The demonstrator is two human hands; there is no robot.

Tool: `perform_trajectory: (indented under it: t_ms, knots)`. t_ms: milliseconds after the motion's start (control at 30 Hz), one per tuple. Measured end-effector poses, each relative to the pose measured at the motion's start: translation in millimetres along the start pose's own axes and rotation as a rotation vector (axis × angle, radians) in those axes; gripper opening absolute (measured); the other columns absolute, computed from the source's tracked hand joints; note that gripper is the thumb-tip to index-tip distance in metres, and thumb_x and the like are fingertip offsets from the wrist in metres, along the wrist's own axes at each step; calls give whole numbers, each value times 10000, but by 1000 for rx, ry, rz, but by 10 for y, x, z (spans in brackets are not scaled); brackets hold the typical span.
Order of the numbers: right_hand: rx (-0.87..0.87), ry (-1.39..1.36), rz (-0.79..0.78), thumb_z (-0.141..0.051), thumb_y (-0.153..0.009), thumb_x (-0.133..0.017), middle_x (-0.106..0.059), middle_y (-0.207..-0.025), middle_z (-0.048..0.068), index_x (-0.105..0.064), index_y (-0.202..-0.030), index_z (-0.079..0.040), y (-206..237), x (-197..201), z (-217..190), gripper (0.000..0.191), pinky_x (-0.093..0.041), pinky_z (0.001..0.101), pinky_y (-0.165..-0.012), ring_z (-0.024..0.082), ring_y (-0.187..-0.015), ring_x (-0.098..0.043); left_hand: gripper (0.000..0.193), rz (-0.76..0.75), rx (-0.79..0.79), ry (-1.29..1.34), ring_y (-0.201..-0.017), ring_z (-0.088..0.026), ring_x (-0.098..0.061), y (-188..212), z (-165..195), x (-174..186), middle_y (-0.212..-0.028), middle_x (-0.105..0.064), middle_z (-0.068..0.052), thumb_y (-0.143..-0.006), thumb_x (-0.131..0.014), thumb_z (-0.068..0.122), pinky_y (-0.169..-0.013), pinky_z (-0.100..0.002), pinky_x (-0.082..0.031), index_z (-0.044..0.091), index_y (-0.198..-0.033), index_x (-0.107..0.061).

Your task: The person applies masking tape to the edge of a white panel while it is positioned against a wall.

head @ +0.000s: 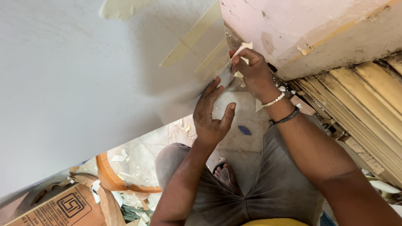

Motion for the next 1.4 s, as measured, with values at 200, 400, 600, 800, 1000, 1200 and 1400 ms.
perform_trajectory:
  t_ms: [200,400,600,800,1000,1200,1400]
  knots:
    - [-123,-51,-21,-167,-965,-771,-674,-892,-12,-699,-920,-53,-124,33,40,143,-511,265,-792,113,-813,-611,506,-148,63,136,-1335,-287,-638,-70,-121,-142,-1508,-569,-177,-901,-807,206,-1014,-381,-586,33,-1334,-609]
    - [-237,-99,-110,-135,-919,-802,-671,-866,-1,-704,-916,-52,-178,-3,-11,129,-541,293,-773,124,-797,-643,465,-160,101,181,-1342,-276,-636,11,-256,33,-1467,-622,-156,-942,-782,187,-1035,-365,-575,35,-1344,-604]
    - [-453,99,-168,-114,-872,-748,-630,-737,0,-626,-907,-120,-305,-27,95,127,-594,319,-677,131,-650,-629,411,-178,7,134,-1338,-317,-628,-29,-158,47,-1415,-643,-177,-941,-769,192,-1128,-419,-501,16,-1291,-648]
    - [-423,202,-155,-244,-965,-715,-606,-739,-37,-609,-874,-131,-409,66,341,180,-508,260,-583,94,-626,-554,291,-70,172,74,-1205,-279,-719,-157,-228,-100,-1265,-747,-141,-939,-760,193,-1048,-390,-549,44,-1183,-706]
    - [-385,494,-169,-443,-1029,-660,-565,-678,37,-550,-771,-68,-551,37,358,469,-450,287,-550,130,-600,-532,378,-234,179,-104,-1079,-304,-722,-202,-412,-422,-1185,-738,-148,-895,-784,283,-922,-383,-569,45,-1175,-693]
    - [183,509,-102,-361,-1103,-543,-639,-840,23,-671,-949,-18,-358,-42,-316,397,-504,279,-746,100,-795,-575,437,-407,17,-363,-1052,-345,-673,-197,-697,-797,-1172,-704,-149,-857,-768,377,-914,-450,-538,72,-1157,-685]
    - [365,742,-53,-315,-1016,-648,-658,-736,17,-717,-1013,-28,-97,-108,-358,295,-422,263,-515,73,-582,-507,455,-499,-198,-212,-980,-320,-704,-127,-818,-998,-1077,-740,-120,-866,-743,483,-915,-438,-563,117,-1135,-711]
Point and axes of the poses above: each hand's wrist, its own y-axis away from the middle knuckle, its own x-axis out of the back of the hand, z = x × y, the point moved 10 cm from there along -y, towards the middle knuckle
